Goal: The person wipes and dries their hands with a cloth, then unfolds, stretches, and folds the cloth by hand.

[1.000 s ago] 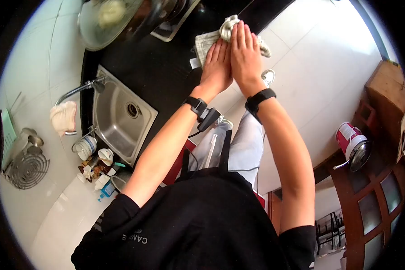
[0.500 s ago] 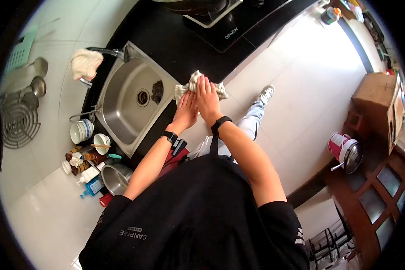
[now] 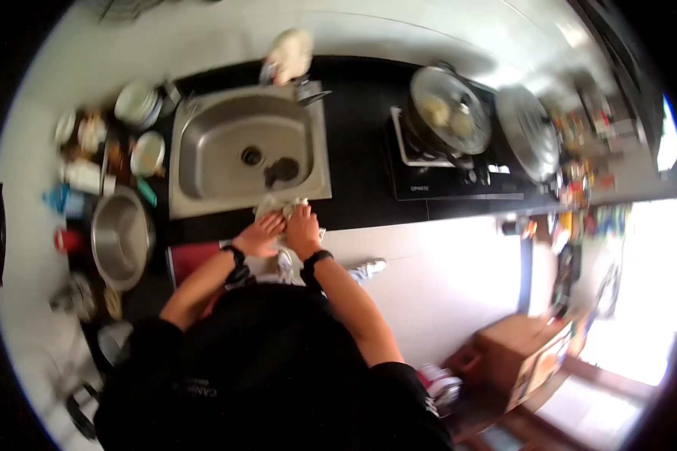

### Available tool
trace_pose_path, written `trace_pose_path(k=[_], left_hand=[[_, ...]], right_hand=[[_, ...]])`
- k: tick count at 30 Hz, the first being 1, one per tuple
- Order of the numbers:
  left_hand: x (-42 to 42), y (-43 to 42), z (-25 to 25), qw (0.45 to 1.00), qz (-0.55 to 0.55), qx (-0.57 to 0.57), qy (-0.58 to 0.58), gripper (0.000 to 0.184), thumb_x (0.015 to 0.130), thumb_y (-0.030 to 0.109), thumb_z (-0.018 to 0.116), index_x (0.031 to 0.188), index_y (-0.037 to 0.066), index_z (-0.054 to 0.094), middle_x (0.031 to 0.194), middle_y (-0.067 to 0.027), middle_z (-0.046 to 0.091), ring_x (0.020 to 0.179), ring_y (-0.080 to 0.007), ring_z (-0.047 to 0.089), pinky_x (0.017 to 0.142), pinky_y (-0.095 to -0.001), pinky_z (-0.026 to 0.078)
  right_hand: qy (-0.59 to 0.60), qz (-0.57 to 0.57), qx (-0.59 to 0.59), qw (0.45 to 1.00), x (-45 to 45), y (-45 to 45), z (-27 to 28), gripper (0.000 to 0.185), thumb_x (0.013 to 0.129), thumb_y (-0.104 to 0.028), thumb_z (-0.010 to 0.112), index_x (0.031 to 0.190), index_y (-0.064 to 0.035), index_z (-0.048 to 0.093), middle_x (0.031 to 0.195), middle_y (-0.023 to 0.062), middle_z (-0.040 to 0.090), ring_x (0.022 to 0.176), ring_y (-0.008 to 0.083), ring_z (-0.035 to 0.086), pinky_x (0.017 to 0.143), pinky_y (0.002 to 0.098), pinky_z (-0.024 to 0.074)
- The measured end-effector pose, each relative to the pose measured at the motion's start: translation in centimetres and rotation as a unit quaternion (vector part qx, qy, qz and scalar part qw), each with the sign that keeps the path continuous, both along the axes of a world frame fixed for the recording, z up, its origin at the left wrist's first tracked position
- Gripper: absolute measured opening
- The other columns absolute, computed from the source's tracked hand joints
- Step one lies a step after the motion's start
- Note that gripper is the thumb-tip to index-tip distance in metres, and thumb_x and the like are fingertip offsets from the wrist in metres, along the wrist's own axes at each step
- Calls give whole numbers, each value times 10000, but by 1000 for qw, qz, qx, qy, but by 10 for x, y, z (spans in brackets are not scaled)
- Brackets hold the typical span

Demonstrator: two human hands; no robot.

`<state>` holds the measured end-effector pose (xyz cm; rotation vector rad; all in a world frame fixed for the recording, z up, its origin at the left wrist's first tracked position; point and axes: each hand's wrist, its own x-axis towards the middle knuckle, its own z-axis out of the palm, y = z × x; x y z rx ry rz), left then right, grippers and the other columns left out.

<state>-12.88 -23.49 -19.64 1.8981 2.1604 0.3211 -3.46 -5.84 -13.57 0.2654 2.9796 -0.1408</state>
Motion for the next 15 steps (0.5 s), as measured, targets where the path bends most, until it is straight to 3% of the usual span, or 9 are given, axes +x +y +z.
trace_pose_path(k=[1, 4, 7, 10, 13, 15], left_hand=[[6, 3, 19, 1000, 15, 0, 9, 978, 735, 436, 748, 1511, -6, 351, 1578, -208, 337, 1495, -331, 273, 1236, -448, 186], [5, 1, 13, 998, 38, 44, -18, 1053, 602, 350, 825, 1499, 37, 370, 1553, -174, 378, 1489, -315, 287, 1235, -438, 194], [6, 1, 17, 998, 43, 23, -25, 1029, 656, 336, 824, 1519, 49, 342, 1572, -157, 343, 1488, -311, 284, 1240, -446, 201], [8, 1, 17, 998, 52, 28, -6, 1052, 650, 345, 836, 1527, 57, 331, 1582, -146, 330, 1495, -297, 271, 1243, -439, 197], [13, 1, 12, 994, 76, 82, 16, 1099, 561, 309, 840, 1516, 72, 349, 1572, -135, 357, 1481, -288, 308, 1228, -418, 220], [13, 2, 14, 996, 72, 54, 0, 1084, 590, 320, 849, 1516, 57, 349, 1573, -139, 348, 1487, -291, 290, 1237, -430, 208]], right_hand=[[-26, 21, 13, 999, -2, 1, 17, 346, 791, -175, 660, 1048, 57, 652, 1169, 202, 567, 1115, 335, 545, 874, 368, 517], [-75, 66, 34, 994, -13, 2, 21, 395, 809, -232, 684, 1093, 42, 677, 1188, 196, 557, 1156, 332, 548, 894, 371, 521], [-145, 96, 51, 983, -23, 2, 31, 415, 818, -249, 687, 1126, 30, 680, 1193, 195, 551, 1155, 337, 556, 906, 381, 523], [-151, 112, 65, 980, -26, 3, 28, 427, 815, -261, 699, 1132, 24, 679, 1198, 207, 543, 1128, 339, 569, 906, 382, 526], [-185, 114, 55, 974, -30, 5, 33, 482, 807, -269, 720, 1170, 41, 657, 1228, 229, 531, 1141, 348, 572, 912, 378, 533], [-175, 115, 58, 976, -29, 6, 28, 508, 802, -265, 730, 1193, 47, 641, 1257, 249, 522, 1165, 359, 568, 919, 380, 537]])
